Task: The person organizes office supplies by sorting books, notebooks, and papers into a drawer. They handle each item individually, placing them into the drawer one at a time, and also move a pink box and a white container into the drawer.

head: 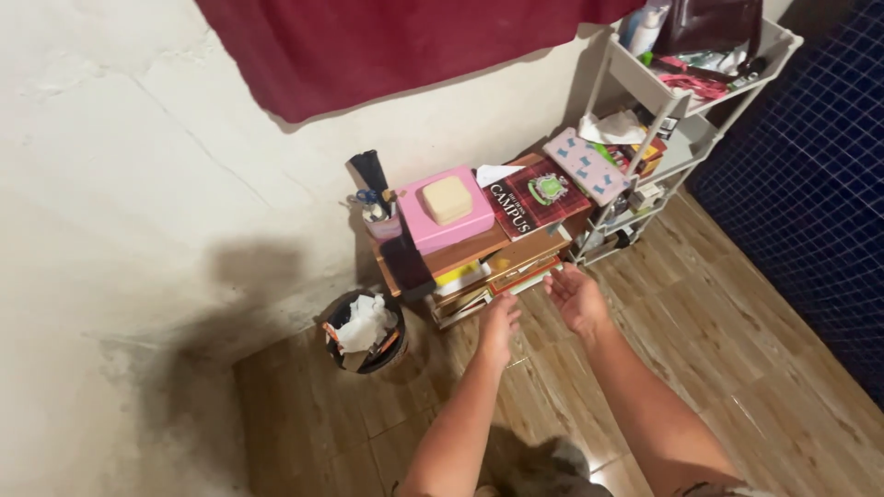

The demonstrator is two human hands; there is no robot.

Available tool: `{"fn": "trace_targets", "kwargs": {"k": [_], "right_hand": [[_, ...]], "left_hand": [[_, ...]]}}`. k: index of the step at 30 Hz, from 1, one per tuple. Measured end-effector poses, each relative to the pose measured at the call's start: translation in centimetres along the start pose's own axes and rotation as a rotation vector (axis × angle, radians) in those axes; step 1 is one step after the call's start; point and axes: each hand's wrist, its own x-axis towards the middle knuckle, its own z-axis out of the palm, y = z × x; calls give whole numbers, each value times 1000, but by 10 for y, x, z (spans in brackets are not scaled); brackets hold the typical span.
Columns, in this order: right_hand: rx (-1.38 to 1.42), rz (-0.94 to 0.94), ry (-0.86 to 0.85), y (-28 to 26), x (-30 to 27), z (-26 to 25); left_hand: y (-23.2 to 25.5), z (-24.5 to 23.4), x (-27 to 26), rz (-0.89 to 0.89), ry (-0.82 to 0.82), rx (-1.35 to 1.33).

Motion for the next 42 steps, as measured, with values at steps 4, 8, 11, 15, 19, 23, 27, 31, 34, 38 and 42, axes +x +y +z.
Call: {"fn": "trace_targets", "kwargs": {"k": [4,8,11,15,19,23,27,31,34,38,42], "right_hand": [[-10,-17,-18,-34,11,1],[-29,-10,-15,-60,55,-8],[-52,11,-20,-75,96,-10],[-101,59,-134,-80,163,-30],[-117,132,-42,-90,209,-29],[-167,156,-35,-85,254,-40],[-143,163,27,-69,298,-62],[-200,137,64,-59,327,-71],[-277,168,189,-70,325,-49],[-272,183,166,-64,352,-62],[-296,240,260,-69,358,-57]], "left_hand": [[4,32,15,-5,-4,23],[9,70,41,-5,-4,-2],[11,96,72,-26,37,-4],[2,121,123,-19,80,5],[-2,140,174,-44,141,6],[-18,140,221,0,194,-31],[-54,118,281,195,275,-69],[-42,118,285,332,410,192],[-39,113,300,411,524,396],[-23,120,294,286,515,364],[-29,112,301,300,433,339]]}}
